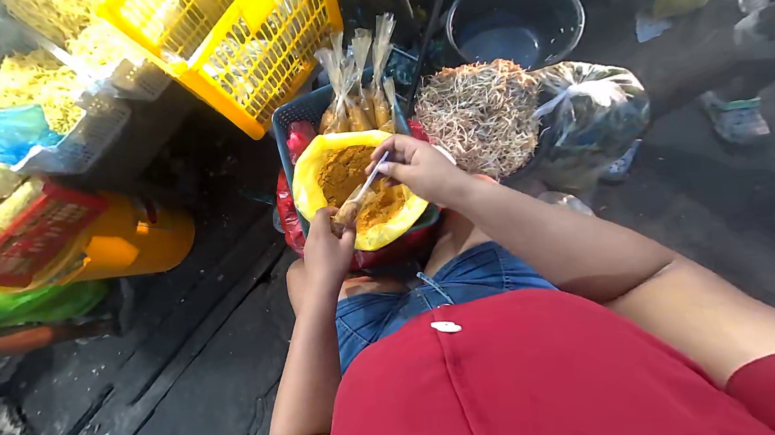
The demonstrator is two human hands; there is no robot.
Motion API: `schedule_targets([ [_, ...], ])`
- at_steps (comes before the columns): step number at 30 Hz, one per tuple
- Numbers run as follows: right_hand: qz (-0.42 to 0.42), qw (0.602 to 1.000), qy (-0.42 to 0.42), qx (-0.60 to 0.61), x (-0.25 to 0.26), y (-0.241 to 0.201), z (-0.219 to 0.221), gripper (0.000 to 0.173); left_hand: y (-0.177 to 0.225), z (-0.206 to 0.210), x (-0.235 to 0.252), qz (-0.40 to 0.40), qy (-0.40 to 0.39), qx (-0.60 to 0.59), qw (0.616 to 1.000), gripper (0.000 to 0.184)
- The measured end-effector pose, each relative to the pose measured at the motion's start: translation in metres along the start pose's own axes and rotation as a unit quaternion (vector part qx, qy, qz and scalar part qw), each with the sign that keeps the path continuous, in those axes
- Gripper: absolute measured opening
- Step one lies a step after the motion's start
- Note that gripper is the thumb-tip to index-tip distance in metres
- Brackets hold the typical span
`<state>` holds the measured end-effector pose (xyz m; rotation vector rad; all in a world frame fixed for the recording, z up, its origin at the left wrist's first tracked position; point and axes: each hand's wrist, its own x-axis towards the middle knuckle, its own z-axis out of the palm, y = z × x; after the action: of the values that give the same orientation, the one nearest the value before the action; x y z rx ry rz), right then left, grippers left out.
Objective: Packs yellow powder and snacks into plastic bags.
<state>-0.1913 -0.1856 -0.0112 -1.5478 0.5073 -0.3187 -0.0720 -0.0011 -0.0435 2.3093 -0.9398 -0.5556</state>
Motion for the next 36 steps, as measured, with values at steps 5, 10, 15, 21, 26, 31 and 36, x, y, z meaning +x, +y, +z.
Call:
schedule_targets([
  [5, -0.289, 0.943, -0.02, -0.162, -0.021, -0.029, 0.005, 0.017, -0.001, 0.003, -0.001, -0.013, 0.012, -0.112, 0.994, 0.031],
  [10, -0.308, 0.93, 0.09, -0.179, -0.003, -0.038, -0.012, 0.018, -0.025, 0.004, -0.003, -0.011, 0.052, -0.281, 0.958, 0.023],
  [15, -0.121, 0.918, -0.013, -0.377, 0.03, 0.037, 0.007, 0.028, -0.029, 0.0, -0.007, -0.012, 0.055, -0.468, 0.882, 0.02],
  [21, -0.031, 0.935, -0.001, -0.353, 0.026, 0.074, 0.031, 0.025, -0.033, -0.001, -0.013, 0.003, 0.1, -0.377, 0.921, 0.022],
  [26, 0.025, 0.967, -0.008, -0.254, 0.006, 0.078, 0.053, 0.026, -0.035, -0.002, -0.018, 0.028, 0.112, -0.334, 0.935, 0.042],
  [31, -0.002, 0.98, -0.025, -0.195, -0.013, 0.061, 0.045, 0.028, -0.023, 0.008, -0.019, 0.032, 0.088, -0.356, 0.93, 0.029],
  [36, -0.004, 0.99, 0.001, -0.144, -0.011, 0.074, 0.038, 0.026, -0.021, 0.007, -0.019, 0.03, 0.05, -0.365, 0.929, 0.015],
])
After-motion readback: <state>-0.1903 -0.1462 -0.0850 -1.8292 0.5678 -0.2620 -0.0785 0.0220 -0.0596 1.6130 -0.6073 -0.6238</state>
